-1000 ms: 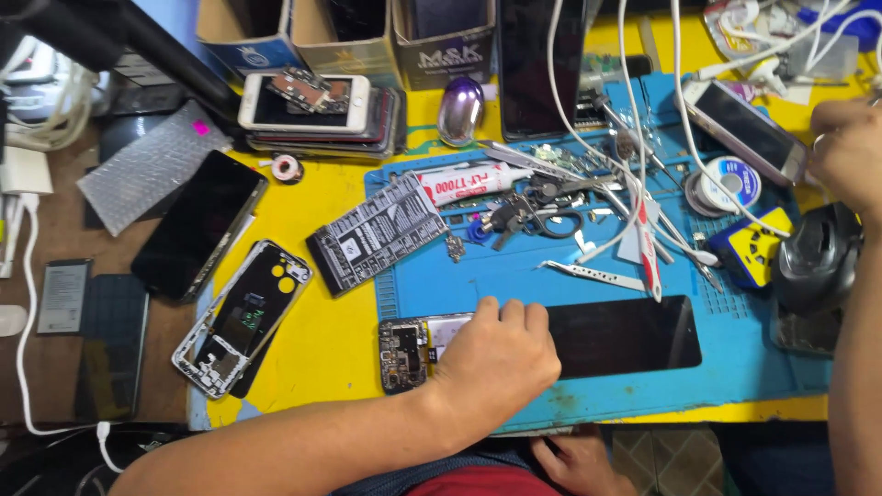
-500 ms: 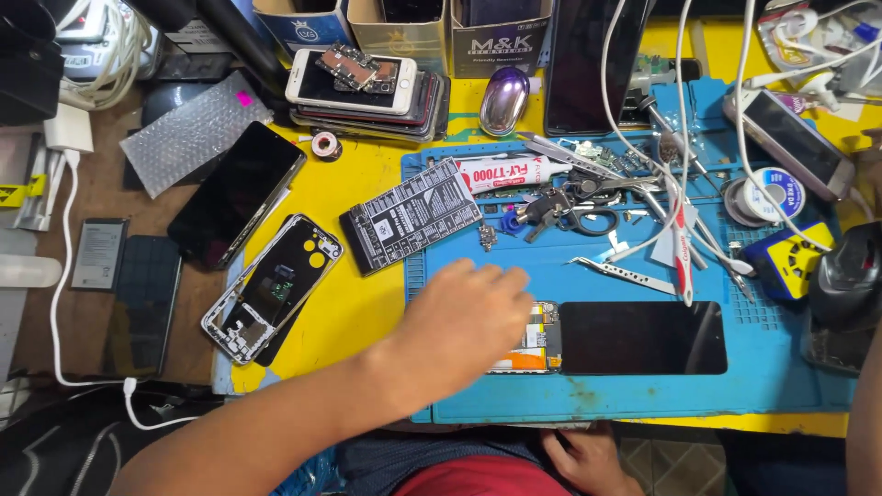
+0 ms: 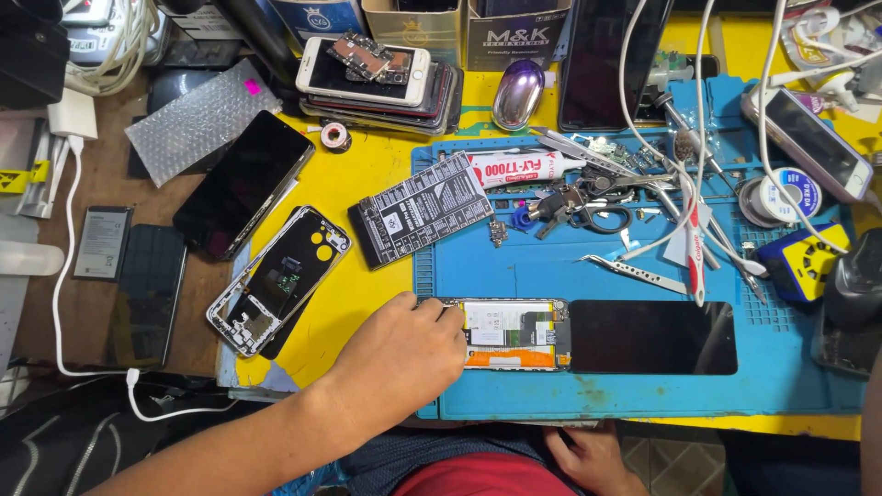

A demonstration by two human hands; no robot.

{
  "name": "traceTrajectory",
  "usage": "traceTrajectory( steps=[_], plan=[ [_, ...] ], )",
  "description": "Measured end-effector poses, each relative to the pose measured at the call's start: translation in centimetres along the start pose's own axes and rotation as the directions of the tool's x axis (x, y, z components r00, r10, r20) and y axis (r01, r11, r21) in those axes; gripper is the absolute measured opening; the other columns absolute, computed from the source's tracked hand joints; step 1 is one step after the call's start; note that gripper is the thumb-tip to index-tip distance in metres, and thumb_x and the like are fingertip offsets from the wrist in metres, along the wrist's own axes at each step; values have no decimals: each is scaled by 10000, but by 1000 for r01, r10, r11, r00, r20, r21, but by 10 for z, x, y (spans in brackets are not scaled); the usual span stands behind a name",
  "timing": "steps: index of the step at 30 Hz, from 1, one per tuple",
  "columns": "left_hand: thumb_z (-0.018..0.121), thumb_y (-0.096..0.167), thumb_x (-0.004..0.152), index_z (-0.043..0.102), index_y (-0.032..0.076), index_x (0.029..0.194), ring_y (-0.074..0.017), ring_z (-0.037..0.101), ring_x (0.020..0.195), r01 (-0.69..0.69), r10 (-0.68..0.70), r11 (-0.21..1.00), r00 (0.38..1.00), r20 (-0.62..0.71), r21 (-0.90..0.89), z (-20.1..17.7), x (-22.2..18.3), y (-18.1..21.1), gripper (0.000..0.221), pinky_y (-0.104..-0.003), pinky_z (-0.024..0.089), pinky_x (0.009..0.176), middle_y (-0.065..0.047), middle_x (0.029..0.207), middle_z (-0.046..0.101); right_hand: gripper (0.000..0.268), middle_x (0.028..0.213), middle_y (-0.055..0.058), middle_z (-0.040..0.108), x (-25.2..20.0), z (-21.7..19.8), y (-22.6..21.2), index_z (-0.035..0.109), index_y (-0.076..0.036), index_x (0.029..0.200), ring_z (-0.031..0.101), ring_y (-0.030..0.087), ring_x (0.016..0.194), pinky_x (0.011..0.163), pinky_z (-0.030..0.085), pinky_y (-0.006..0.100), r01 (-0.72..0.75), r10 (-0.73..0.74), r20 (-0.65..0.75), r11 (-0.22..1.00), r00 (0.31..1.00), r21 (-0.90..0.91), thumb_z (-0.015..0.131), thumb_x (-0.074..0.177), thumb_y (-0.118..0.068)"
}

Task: Disassembling a mobile phone to remove the screen and internal components using specialized repair tools.

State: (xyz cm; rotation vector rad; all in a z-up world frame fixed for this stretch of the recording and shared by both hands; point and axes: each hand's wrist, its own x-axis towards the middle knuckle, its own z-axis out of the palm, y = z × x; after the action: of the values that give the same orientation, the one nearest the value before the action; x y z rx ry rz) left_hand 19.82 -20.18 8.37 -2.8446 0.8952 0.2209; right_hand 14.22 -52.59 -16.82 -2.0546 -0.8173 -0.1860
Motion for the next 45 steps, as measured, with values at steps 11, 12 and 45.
traceTrajectory(
  steps=[11,12,45],
  plan=[
    [673,75,847,776,198,800,-240,633,735,-42,39,997,998,45,65,3,11,9,167,-400,487,628,-58,830,693,129,920,8,813,-10,4,5,804,-88,921,779,185,876,916,598,340,-24,24,-19,1000,1000,-5,764,827,-166],
    [673,75,847,776,198,800,-240,633,735,-41,38,997,998,44,65,3,10,10,167,-400,487,628,-58,830,693,129,920,8,813,-9,4,5,804,-88,921,779,185,876,916,598,340,-23,23,-19,1000,1000,-5,764,827,-166],
    [606,-41,853,696,131,759,-218,509,628,-13,55,984,972,-228,180,23,-5,21,216,-359,424,566,-55,708,574,104,905,2,796,16,-6,-13,781,-81,920,745,206,844,895,570,362,-8,7,30,999,1000,35,738,833,-117]
  ],
)
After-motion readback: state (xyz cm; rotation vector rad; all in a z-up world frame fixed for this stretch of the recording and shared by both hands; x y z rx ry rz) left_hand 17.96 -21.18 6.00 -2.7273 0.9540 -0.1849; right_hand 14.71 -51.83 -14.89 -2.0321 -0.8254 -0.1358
